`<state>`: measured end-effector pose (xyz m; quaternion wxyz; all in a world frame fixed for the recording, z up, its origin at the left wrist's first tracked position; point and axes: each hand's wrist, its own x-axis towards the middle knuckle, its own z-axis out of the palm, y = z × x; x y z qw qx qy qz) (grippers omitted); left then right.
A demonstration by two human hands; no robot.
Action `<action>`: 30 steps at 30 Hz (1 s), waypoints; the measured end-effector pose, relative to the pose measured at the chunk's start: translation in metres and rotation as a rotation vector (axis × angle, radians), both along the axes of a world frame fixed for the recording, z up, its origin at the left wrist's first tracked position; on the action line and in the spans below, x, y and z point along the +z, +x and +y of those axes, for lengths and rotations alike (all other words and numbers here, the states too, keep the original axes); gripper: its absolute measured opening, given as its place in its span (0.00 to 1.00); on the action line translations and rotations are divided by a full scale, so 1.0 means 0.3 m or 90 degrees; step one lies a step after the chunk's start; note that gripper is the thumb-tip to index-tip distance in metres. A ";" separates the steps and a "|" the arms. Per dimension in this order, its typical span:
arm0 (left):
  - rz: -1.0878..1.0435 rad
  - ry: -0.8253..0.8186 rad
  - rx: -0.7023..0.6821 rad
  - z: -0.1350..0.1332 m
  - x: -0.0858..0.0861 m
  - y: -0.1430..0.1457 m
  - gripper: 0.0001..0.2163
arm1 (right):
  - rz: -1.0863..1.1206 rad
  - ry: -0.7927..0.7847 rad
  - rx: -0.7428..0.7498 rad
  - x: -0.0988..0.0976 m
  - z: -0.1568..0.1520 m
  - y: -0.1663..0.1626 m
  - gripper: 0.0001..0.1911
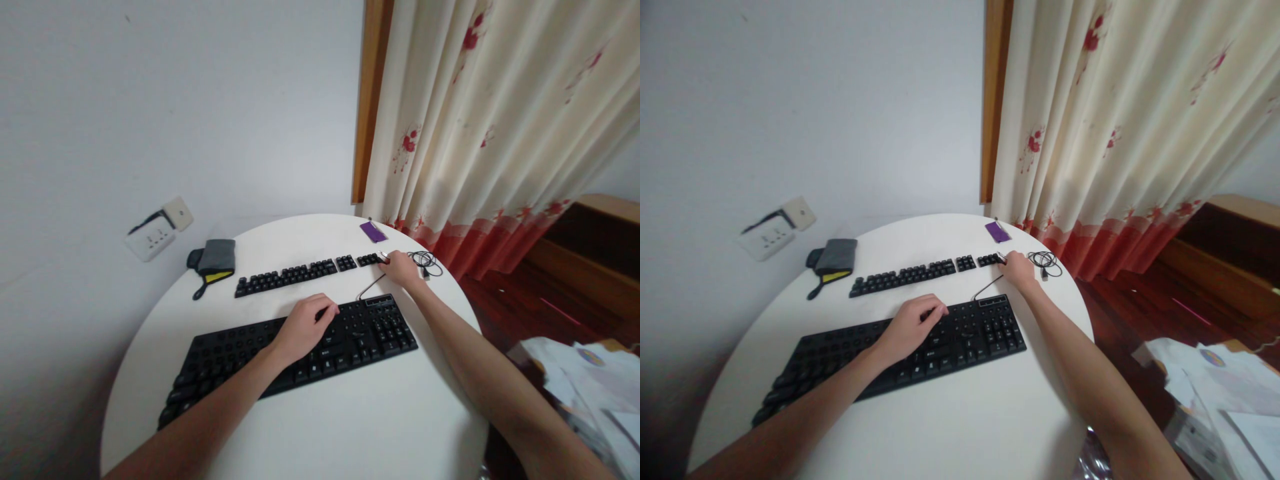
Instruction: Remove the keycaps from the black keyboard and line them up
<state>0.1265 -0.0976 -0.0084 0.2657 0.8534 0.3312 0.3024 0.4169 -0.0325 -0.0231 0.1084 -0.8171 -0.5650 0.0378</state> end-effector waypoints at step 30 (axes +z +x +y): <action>0.013 -0.001 -0.002 -0.002 0.007 -0.002 0.12 | -0.007 0.014 0.011 -0.022 0.008 0.002 0.16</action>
